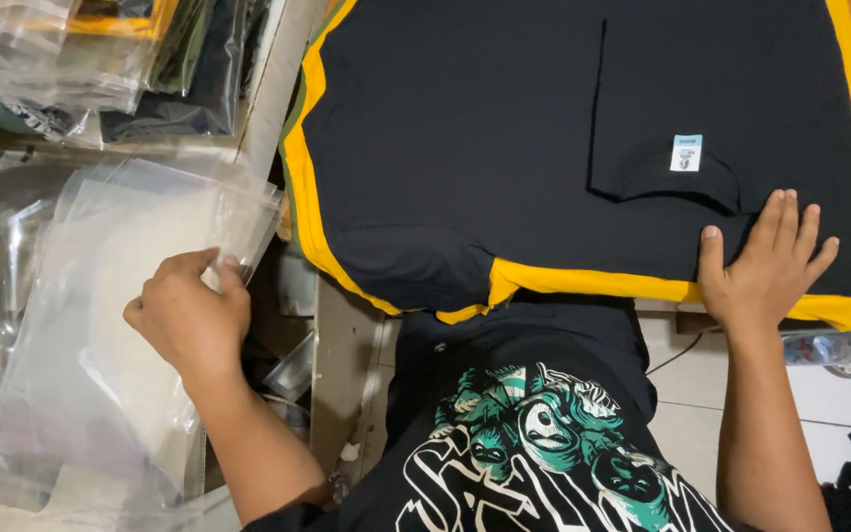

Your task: The person folds a black t-shirt with yellow trim on a table, then places it into a clear plastic bag. The person repeats this process with a second t-shirt. The folded shirts are placed into bags and set aside.

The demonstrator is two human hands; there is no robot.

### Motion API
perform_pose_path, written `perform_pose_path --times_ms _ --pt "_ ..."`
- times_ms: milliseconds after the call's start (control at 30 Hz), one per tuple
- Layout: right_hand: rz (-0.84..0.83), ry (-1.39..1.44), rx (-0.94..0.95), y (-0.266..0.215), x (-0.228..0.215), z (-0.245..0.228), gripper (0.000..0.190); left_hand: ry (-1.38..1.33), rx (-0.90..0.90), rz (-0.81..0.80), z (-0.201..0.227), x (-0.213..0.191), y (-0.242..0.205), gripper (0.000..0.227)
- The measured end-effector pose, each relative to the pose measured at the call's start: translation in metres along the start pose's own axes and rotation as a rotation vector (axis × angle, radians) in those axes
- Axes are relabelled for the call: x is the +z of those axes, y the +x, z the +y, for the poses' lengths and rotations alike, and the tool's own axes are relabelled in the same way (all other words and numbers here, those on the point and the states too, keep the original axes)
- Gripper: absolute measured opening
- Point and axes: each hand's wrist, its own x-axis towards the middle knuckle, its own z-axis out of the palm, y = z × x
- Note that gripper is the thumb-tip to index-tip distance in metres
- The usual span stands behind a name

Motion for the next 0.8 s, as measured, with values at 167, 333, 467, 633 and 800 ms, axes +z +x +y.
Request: perform_pose_path --times_ms 167,333,467,633,800 --pt "-0.004 -0.002 0.001 -0.001 0.001 0.002 0.078 -0.118 0.052 0.187 0.010 -0.002 0.000 0.014" --pt "0.011 0.017 -0.011 -0.001 0.001 0.001 0.077 -0.236 -0.009 0.362 0.013 -0.002 0.004 0.010" --pt "0.035 -0.010 -0.023 -0.001 0.002 0.002 0.076 -0.386 0.106 0.442 0.039 -0.018 0.005 0.009" --pt "0.043 -0.025 -0.007 -0.003 0.003 0.003 0.075 -0.595 0.274 0.336 0.107 -0.027 -0.008 0.017" --pt "0.038 -0.046 0.013 0.001 0.003 0.000 0.077 -0.895 0.448 0.191 0.194 -0.004 0.000 0.014"
